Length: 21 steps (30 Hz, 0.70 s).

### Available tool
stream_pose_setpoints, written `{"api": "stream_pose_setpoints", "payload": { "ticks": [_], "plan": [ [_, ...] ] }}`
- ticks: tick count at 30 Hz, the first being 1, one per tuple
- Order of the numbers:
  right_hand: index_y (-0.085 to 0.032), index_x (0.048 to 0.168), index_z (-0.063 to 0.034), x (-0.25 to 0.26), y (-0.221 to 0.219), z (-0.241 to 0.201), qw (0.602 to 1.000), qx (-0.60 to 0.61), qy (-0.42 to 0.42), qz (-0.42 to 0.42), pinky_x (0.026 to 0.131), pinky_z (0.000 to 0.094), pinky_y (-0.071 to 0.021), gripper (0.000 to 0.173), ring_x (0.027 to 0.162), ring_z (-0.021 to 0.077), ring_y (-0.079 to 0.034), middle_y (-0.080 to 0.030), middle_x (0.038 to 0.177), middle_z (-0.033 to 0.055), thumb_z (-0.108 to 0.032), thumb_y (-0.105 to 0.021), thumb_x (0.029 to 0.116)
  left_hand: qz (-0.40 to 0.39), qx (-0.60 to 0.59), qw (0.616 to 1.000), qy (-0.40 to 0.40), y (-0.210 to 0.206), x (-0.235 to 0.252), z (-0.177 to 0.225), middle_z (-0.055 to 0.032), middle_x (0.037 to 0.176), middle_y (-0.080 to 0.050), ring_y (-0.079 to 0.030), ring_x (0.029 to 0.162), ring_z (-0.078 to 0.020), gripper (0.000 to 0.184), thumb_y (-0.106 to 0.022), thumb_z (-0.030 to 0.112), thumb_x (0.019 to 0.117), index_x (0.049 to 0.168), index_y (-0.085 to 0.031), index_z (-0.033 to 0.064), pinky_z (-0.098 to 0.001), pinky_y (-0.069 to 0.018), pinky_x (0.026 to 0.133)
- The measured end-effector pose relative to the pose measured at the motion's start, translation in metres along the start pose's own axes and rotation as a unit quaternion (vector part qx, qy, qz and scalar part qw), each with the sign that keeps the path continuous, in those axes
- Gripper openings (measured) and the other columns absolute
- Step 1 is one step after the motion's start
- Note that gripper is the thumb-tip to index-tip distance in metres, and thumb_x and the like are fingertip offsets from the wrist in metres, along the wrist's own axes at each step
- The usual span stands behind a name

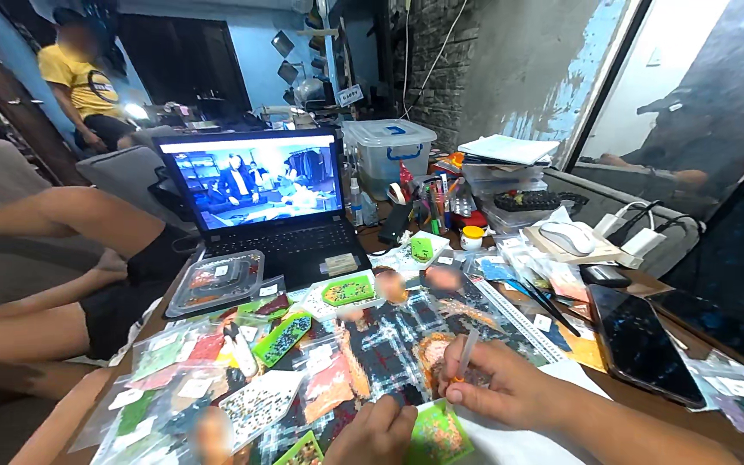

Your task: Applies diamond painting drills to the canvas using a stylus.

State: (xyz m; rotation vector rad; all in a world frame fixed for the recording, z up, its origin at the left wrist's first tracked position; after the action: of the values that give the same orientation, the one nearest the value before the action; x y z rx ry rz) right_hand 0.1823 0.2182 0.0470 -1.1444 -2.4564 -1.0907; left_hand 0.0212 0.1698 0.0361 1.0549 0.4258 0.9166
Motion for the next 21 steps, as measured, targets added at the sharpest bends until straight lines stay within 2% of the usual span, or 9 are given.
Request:
{"api": "stream_pose_setpoints", "payload": {
  "ticks": [21],
  "plan": [
    [-0.059, 0.108, -0.0019, -0.0016, 0.0021, -0.0014, 1.0, -0.003, 0.025, 0.01, 0.078, 0.0184, -0.0545, 0.032, 0.085, 0.0035, -0.066, -0.066, 0.09, 0.0079, -0.033, -0.05, 0.1086, 0.019, 0.005, 1.0, -0.009, -0.0031, 0.0001, 0.0009, -0.024, 0.106, -0.069, -0.069, 0.096, -0.0407, 0.05, -0.077, 0.031, 0.0899, 0.123, -0.07, -0.0048, -0.0513, -0.0591, 0.079]
  ]
}}
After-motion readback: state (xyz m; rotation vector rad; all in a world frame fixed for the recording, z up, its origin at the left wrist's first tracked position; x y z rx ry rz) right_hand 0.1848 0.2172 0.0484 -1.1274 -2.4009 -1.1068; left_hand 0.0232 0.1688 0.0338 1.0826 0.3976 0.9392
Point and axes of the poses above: each hand's wrist, its own x-axis towards the middle knuckle, its own y-axis out of the back of the hand, z = x × y, the point moved 7 cm from there along x, towards the middle knuckle
